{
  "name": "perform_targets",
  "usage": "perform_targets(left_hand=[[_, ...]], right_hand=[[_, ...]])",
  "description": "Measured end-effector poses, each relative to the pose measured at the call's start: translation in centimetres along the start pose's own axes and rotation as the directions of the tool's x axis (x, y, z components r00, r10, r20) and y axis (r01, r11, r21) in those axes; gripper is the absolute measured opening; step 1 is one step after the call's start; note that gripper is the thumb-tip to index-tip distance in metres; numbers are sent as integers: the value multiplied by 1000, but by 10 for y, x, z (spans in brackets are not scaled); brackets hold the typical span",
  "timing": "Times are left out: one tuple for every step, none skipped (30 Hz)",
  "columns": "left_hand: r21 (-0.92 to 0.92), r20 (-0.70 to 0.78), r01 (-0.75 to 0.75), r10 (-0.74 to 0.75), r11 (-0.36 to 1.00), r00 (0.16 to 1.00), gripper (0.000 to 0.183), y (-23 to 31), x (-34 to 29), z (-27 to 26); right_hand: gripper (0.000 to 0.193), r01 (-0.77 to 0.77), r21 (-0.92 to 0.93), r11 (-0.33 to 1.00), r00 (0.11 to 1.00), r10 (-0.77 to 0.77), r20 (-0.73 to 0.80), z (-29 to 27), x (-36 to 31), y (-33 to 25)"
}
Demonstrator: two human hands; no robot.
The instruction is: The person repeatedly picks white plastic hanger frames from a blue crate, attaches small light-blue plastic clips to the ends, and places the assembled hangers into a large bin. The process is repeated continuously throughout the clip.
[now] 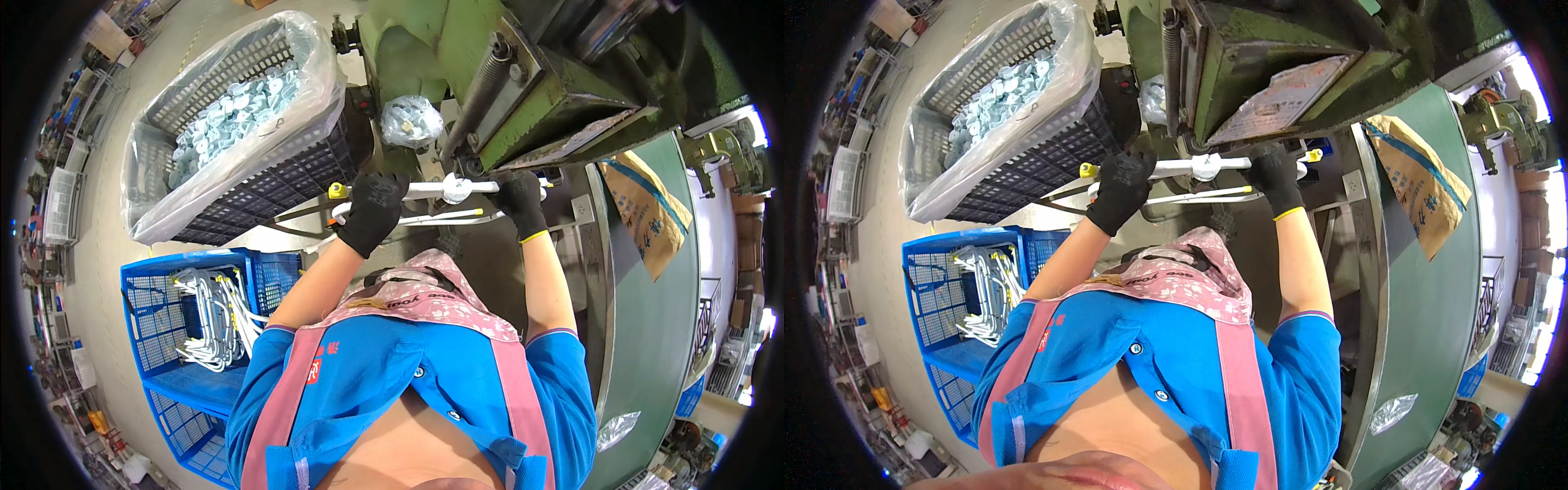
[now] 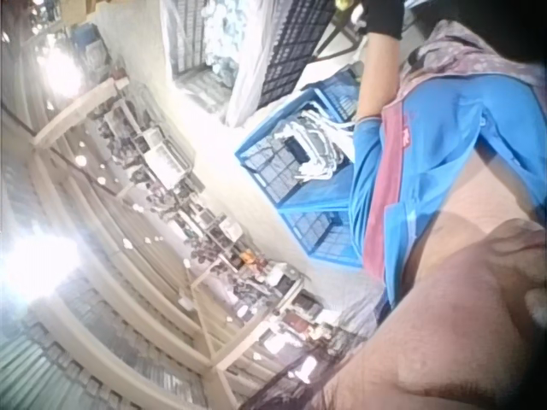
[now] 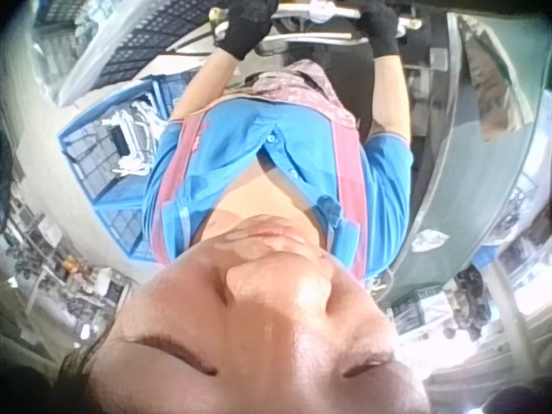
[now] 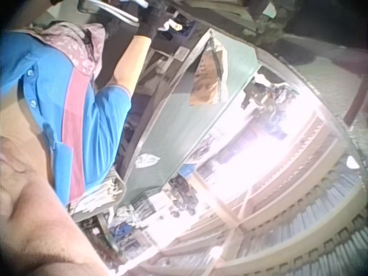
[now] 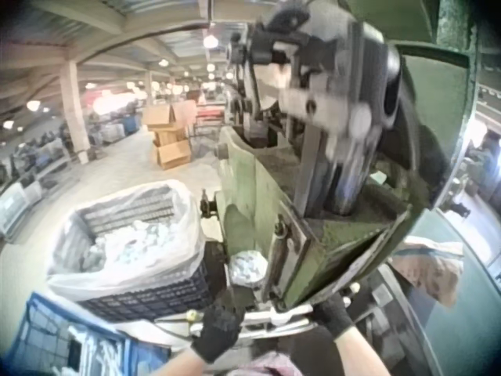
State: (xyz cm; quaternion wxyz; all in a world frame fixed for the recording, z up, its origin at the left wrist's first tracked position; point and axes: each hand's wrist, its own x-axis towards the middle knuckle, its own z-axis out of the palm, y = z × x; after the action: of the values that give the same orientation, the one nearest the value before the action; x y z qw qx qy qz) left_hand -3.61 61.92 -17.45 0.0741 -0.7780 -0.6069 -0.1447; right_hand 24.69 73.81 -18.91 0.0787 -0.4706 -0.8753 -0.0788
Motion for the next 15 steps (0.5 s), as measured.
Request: perform_targets(left_hand=[[2,50,25,-25,1000,998,51,1,1,1],[6,71,29,-30,1000,997,51,2,1,1],[6,36,19,-19,1000,999,43,1,1,2],[8,-28,-10,10,1000,1000,36,1,1,3],[14,-103,-31,33,999,994,29,1,1,4],[28,-110,-32,35,999,993,29,1,2,5],[45,-126,-26,32,999,991,29,0,2,5],[64,-143,-25,34,998,989,29,0,2,5],[55,-113,-16,22,998,993,34,-1,3,5],[42,-80,-6,10,999,997,39,-1,5,3],[25,27,13,-14,1000,1000,44,-1,7,1],[51,-16,15,-15,999,1000,39,-1,8,-2],[0,-264,-15,14,1000,965,37,-1,8,-5],[-48,-255,-33,20,998,967,37,-3,10,-10],[-92,-297,-46,17,995,955,38,-3,8,-15]], right_hand=[[29,7,40,999,999,-5,-41,0,0,0],[29,26,80,996,997,-20,-74,-1,1,0],[28,44,120,992,994,-31,-107,-2,1,-1],[27,40,92,995,995,-31,-90,-3,3,-3],[26,62,108,992,989,-47,-144,-5,2,-4],[25,72,107,992,985,-54,-165,-6,3,-6],[24,80,106,991,981,-60,-186,-8,2,-6],[23,106,123,987,978,-81,-193,-10,3,-6],[22,128,141,982,975,-98,-199,-11,4,-5],[21,165,152,974,971,-133,-201,-12,4,-3],[18,165,129,978,974,-141,-177,-12,4,0],[21,12,89,996,1000,-12,2,-14,4,7],[25,-41,52,998,995,36,94,-17,5,15],[37,172,70,983,916,-133,-378,-16,12,17],[44,76,153,985,992,-60,-109,-17,13,20]])
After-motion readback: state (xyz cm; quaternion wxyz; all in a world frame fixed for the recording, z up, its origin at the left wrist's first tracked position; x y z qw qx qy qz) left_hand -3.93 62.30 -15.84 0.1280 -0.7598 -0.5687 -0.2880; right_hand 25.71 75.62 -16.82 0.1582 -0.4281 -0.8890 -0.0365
